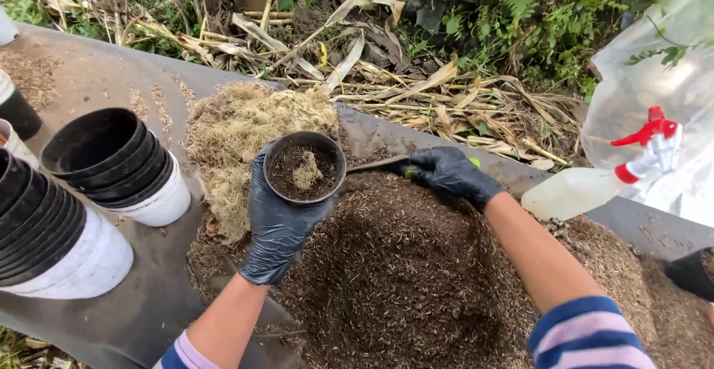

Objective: Filling small plastic pots with soil using a hand trowel and moisturizing the soil with a spray bottle.

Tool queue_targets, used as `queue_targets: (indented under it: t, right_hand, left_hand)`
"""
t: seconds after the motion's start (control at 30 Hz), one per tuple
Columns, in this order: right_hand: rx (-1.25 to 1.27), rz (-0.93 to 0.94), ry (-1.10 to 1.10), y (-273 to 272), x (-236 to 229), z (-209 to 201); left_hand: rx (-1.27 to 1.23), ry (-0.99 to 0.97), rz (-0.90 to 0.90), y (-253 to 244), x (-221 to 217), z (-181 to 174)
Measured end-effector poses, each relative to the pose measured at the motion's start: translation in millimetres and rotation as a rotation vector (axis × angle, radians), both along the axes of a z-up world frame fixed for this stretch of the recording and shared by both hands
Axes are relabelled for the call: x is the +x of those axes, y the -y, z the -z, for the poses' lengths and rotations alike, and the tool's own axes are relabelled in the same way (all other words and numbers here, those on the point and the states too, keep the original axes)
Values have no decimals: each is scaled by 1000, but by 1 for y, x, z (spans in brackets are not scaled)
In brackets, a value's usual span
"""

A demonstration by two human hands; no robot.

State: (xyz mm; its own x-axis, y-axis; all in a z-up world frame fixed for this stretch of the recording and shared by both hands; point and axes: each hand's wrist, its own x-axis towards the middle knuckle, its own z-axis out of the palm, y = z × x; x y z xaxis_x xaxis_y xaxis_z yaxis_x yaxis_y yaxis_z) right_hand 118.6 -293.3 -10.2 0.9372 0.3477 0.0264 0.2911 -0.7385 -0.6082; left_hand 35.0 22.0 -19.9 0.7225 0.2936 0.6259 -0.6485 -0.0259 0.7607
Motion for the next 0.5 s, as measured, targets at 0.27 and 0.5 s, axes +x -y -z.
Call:
queue_targets:
  t: [0.27, 0.5]
  right_hand:
    - [-15, 97, 133, 43, -41, -39]
    - [-445, 326, 494, 74, 11, 31]
  left_hand:
    - [-48, -25, 117, -5, -7, -13]
    - [34, -30, 73, 2, -7, -11]
